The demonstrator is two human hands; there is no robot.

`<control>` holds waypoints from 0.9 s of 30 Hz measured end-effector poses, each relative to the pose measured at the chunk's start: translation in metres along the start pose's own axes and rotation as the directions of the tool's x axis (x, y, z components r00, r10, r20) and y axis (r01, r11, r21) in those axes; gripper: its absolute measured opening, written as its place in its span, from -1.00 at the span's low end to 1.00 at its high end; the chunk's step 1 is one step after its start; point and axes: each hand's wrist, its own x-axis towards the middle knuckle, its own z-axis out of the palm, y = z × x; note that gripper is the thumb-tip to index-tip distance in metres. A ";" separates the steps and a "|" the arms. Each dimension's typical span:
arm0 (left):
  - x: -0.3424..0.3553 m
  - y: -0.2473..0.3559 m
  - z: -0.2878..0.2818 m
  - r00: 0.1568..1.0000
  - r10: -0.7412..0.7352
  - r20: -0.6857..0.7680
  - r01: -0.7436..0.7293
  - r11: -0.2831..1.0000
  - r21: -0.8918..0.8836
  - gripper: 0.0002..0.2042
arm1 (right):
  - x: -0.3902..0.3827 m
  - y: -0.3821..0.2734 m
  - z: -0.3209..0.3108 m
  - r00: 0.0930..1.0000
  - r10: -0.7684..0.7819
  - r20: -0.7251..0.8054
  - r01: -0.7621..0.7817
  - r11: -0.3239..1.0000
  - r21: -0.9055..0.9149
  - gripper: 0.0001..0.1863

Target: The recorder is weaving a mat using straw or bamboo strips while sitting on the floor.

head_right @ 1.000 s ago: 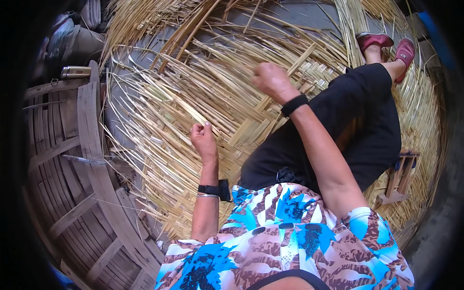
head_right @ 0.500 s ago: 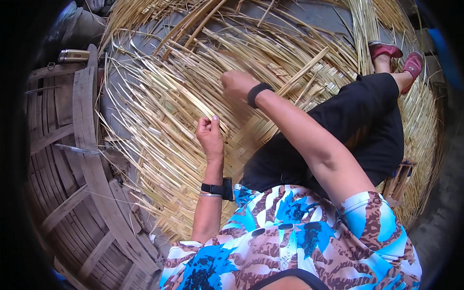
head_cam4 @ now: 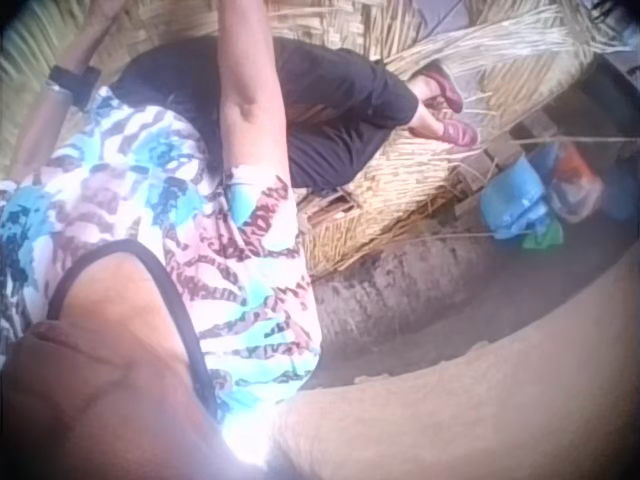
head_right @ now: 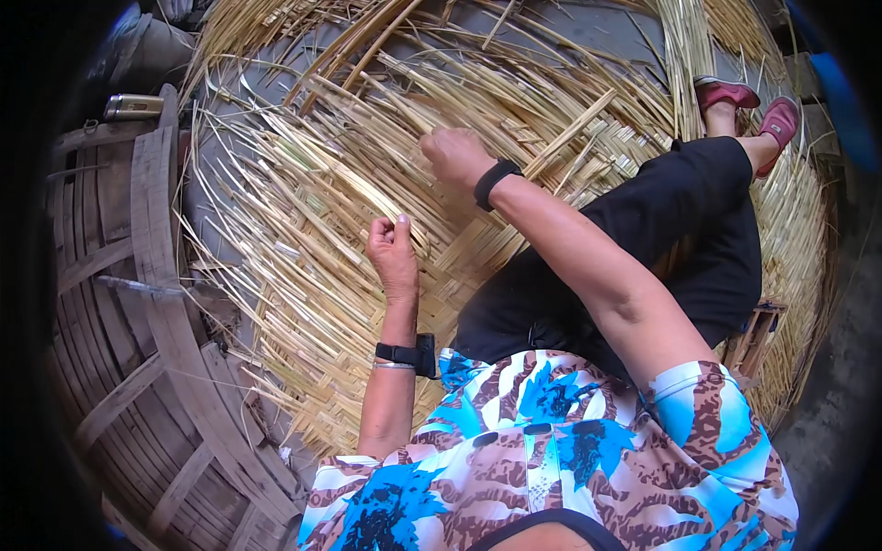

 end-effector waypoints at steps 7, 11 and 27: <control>0.000 -0.006 -0.006 1.000 0.016 -0.018 -0.016 1.000 0.025 -0.80 | -0.005 -0.011 -0.007 0.984 -0.074 -0.160 0.099 0.983 0.155 -0.93; 0.001 0.000 -0.001 1.000 0.011 -0.027 -0.011 1.000 -0.008 -0.79 | -0.004 -0.006 -0.005 0.963 -0.160 0.215 0.180 0.981 -0.074 -0.88; 0.001 -0.006 -0.002 0.999 0.016 -0.034 -0.018 0.998 -0.063 -0.81 | 0.011 -0.010 -0.019 0.865 -0.060 0.498 -0.253 0.806 0.535 -0.72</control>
